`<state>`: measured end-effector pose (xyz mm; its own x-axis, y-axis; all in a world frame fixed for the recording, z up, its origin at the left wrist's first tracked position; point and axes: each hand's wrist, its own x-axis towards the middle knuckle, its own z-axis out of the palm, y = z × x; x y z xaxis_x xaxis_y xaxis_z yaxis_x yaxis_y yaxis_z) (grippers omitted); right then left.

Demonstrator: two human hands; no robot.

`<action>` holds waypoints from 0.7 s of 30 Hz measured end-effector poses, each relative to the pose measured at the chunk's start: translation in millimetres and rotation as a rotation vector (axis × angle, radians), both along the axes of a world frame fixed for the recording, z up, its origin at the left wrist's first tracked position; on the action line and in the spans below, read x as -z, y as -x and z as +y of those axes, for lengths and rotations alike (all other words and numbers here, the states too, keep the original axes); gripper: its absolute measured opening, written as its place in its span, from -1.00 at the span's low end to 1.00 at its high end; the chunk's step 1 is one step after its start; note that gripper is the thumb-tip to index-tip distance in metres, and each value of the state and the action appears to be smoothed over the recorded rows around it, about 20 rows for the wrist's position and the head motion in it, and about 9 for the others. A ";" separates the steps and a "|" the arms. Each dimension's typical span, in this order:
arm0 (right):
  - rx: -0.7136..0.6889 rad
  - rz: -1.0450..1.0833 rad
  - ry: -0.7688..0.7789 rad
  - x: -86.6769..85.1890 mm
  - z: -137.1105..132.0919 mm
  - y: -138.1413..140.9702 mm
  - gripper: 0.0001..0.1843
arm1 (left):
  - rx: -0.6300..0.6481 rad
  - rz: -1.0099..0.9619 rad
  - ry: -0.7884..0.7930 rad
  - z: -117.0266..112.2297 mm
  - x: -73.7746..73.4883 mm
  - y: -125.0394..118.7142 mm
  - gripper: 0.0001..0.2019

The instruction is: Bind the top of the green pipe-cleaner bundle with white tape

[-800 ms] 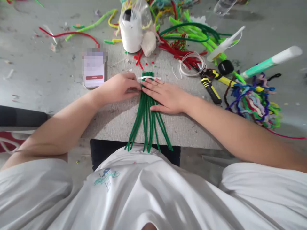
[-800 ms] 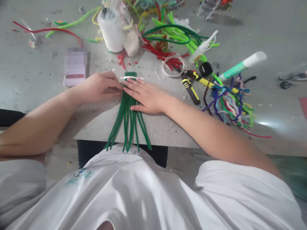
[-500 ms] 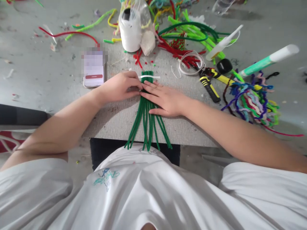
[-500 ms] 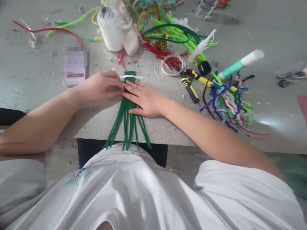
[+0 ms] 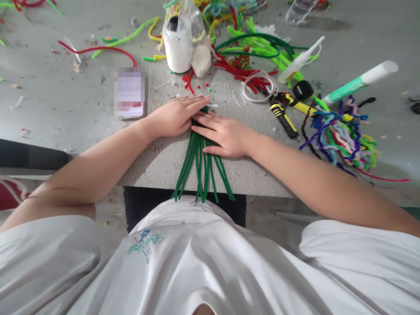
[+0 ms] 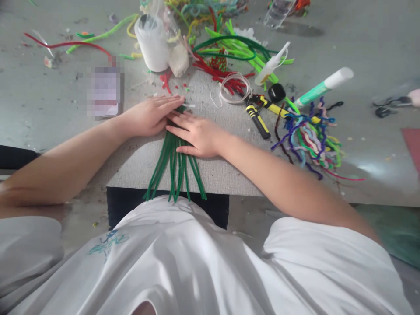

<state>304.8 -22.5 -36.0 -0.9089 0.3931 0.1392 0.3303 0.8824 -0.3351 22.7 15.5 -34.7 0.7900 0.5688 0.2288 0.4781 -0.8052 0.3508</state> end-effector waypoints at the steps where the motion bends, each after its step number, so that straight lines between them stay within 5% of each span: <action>1: -0.017 0.002 -0.007 -0.1 -0.7 0.2 -0.11 | 0.013 0.032 0.007 0.4 -0.7 -0.2 -0.25; 14: 0.001 -0.027 0.028 -1.8 -25.1 8.1 0.03 | 0.023 0.116 0.015 4.9 -5.3 3.6 -0.26; 21: -0.005 0.068 -0.010 -6.0 -29.1 4.8 -0.13 | 0.066 0.059 0.026 8.3 -2.8 4.0 -0.37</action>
